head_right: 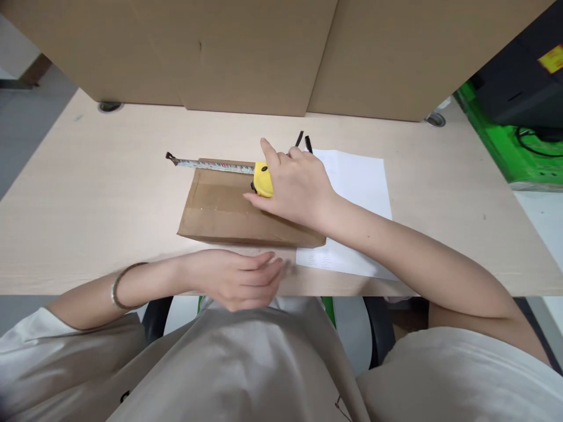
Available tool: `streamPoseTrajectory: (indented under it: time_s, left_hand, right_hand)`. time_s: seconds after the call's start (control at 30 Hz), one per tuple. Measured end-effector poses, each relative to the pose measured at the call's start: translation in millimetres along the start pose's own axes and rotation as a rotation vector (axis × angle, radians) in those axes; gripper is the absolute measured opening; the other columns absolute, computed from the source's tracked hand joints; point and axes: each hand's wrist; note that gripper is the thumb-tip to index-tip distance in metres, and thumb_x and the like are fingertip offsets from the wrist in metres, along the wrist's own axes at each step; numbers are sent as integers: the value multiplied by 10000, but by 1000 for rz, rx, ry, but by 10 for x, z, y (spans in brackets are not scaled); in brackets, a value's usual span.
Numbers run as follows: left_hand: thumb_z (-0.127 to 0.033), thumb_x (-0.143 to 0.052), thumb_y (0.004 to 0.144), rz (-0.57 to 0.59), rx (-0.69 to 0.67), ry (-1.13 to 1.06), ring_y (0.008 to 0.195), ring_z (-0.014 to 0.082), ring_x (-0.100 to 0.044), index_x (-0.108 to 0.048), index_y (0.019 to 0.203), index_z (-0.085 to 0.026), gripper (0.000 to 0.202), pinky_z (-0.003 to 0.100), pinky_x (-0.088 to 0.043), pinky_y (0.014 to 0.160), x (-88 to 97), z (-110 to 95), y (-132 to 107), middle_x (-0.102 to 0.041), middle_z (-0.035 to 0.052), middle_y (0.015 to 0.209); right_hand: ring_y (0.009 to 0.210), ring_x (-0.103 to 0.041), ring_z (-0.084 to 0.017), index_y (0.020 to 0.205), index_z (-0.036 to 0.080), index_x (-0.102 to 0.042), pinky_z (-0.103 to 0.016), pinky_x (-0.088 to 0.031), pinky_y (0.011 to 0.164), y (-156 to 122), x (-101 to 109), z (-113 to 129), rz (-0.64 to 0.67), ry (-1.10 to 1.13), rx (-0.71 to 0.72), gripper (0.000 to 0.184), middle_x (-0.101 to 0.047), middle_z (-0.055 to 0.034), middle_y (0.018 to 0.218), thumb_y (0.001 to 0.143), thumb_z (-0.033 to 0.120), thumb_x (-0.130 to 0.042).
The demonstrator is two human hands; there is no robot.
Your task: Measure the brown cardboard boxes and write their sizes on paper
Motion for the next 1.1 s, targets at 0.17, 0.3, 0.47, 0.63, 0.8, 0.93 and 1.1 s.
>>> streamPoseTrajectory:
  time_s: [0.17, 0.3, 0.47, 0.63, 0.8, 0.93, 1.1]
  left_hand:
    - [-160, -549, 1138, 124, 46, 91, 1403, 179, -806, -896, 1259, -299, 392, 272, -640, 1245, -348, -81, 157, -877, 44, 1421]
    - [-374, -557, 1188, 126, 165, -28, 1568, 252, -705, -782, 1520, -142, 463, 355, -568, 1361, -704, -145, 203, -746, 167, 1625]
    - [-622, -566, 1162, 205, 292, -159, 1654, 366, -608, -629, 1629, 52, 822, 435, -463, 1443, -997, -152, 231, -661, 292, 1677]
    - [-652, -508, 1179, 338, 393, -331, 1780, 340, -416, -503, 1719, 63, 897, 435, -351, 1498, -908, -124, 252, -511, 278, 1804]
    - [-596, -530, 1188, 366, 427, -421, 1789, 298, -402, -460, 1746, 63, 866, 380, -312, 1509, -812, -91, 276, -503, 251, 1818]
    - [-606, -529, 1187, 390, 425, -416, 1788, 309, -400, -447, 1744, 84, 891, 371, -285, 1515, -799, -92, 302, -493, 249, 1823]
    - [-647, -529, 1177, 395, 451, -414, 1791, 299, -393, -438, 1765, 42, 910, 382, -309, 1507, -817, -111, 302, -496, 221, 1821]
  right_hand:
    - [1345, -704, -428, 1789, 204, -471, -519, -526, 1153, -22, 270, -232, -127, 142, -74, 763, -728, -183, 1542, 1143, 606, -528]
    - [1314, -722, -454, 1434, 66, -716, -518, -519, 1112, 246, 315, -744, -135, 8, -386, 527, -766, -301, 1375, 1184, 444, -449]
    - [1325, -723, -477, 1248, 74, -827, -528, -544, 1071, 677, -121, -1219, 267, -147, -407, 619, -778, -300, 1362, 1199, 531, -413]
    - [1099, -743, -391, 834, 151, -751, -454, -552, 971, 905, -394, -1544, 244, 40, -349, 389, -795, -208, 1031, 1090, 426, -649]
    - [626, -536, -165, 718, 193, -624, -286, -470, 595, 767, -399, -1932, 66, 665, -269, 468, -625, -80, 668, 1041, 512, -738]
    - [492, -480, -117, 797, 218, -602, -241, -384, 448, 481, -554, -2030, -67, 953, -248, 347, -615, -36, 605, 851, 371, -909]
    - [367, -391, -101, 801, 254, -500, -221, -255, 339, 325, -790, -2062, -174, 1211, -353, 402, -563, 17, 509, 840, 427, -861]
Point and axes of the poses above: each hand's wrist, its own y-axis towards the middle knuckle, its own x-axis out of the back of the hand, z = x × y
